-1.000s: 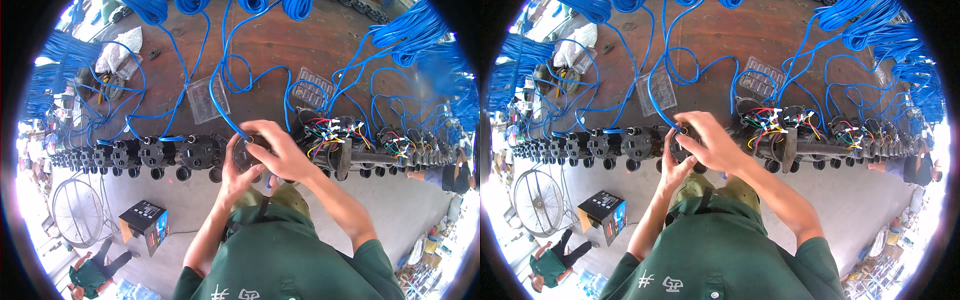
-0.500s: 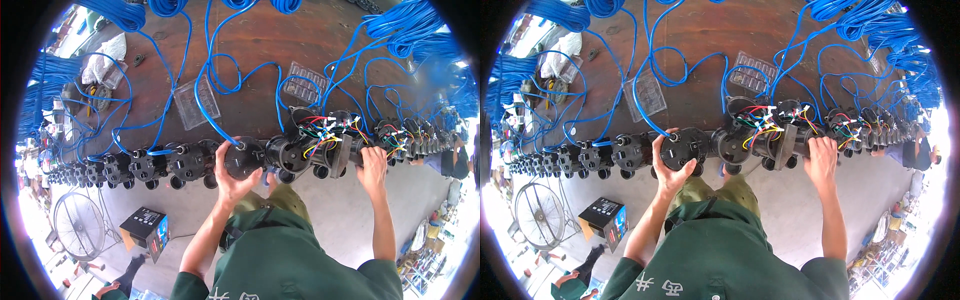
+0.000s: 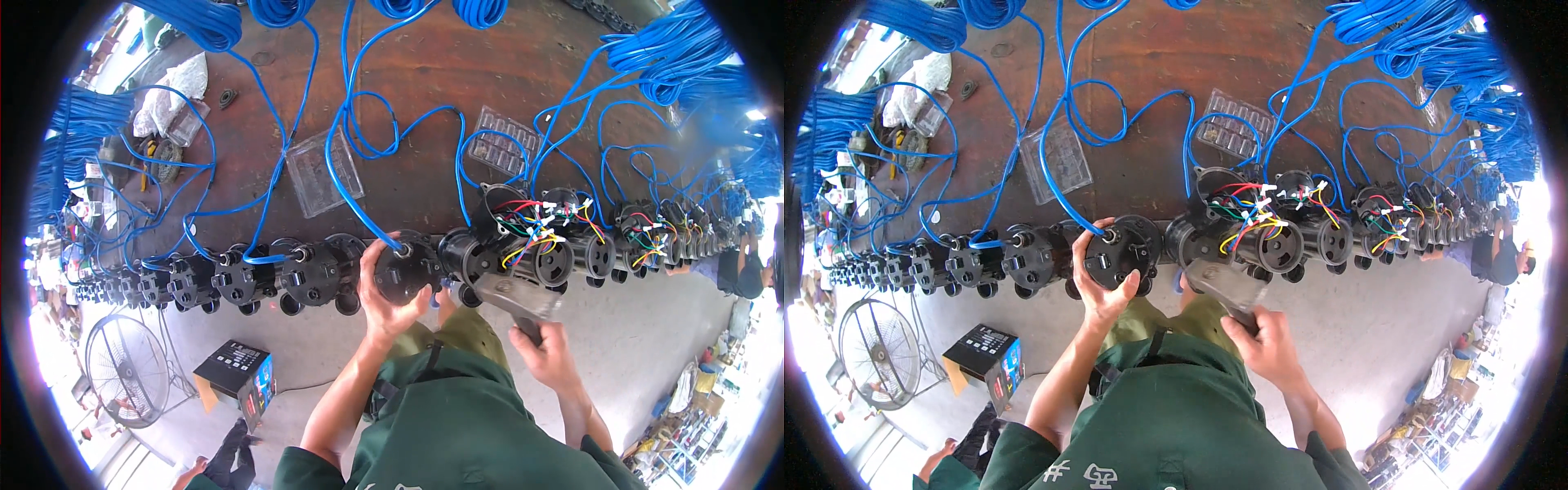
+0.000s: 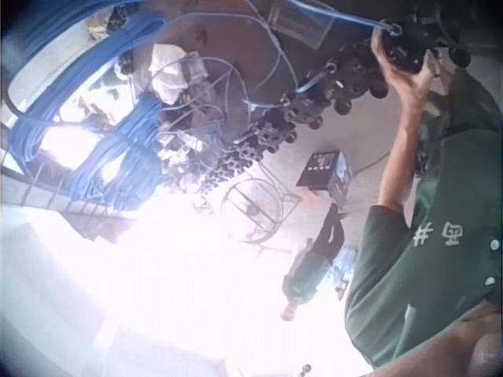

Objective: The person assembles a series of submersible pumps at a workbench, securing components by hand and using a small hammer to tap parts into place while handling blue power cables attached to each unit.

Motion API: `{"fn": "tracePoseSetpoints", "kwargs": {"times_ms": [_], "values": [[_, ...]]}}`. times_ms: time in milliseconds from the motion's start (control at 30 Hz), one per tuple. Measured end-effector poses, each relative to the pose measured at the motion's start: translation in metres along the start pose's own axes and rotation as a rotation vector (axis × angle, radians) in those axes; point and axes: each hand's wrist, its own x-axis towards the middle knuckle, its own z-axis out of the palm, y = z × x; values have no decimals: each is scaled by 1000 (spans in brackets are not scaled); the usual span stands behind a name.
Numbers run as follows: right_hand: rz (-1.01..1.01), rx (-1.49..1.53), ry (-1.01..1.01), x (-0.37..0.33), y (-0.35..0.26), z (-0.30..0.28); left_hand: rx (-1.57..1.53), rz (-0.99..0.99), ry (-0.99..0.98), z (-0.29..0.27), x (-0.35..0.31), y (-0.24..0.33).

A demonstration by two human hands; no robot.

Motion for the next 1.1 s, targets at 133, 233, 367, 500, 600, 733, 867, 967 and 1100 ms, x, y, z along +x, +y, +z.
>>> {"fn": "tracePoseSetpoints", "kwargs": {"times_ms": [133, 233, 367, 500, 600, 733, 867, 967, 1100], "values": [[-41, -40, -120, 12, -37, 7, 46, 35, 30, 0, 0, -3], [-147, 107, -125, 16, -64, 12, 44, 45, 20, 0, 1, -6], [-388, -327, -105, 36, -70, 15, -12, -22, 47, 1, 3, 9], [-203, -246, -171, 33, -100, 6, 61, 34, 25, -4, 3, 3], [-271, -164, -206, 18, -130, -1, 94, 103, -12, -13, 3, -3], [-802, -161, -91, 17, -155, 28, 196, 118, -40, -19, 6, 4], [-454, -544, -210, 49, -113, 58, 238, 189, -25, -17, 7, -9], [-344, -462, -289, 40, -137, 38, 257, 184, 3, -22, 9, -5], [-485, -242, -191, 14, -156, 1, 271, 148, 3, -25, 2, 1]]}}
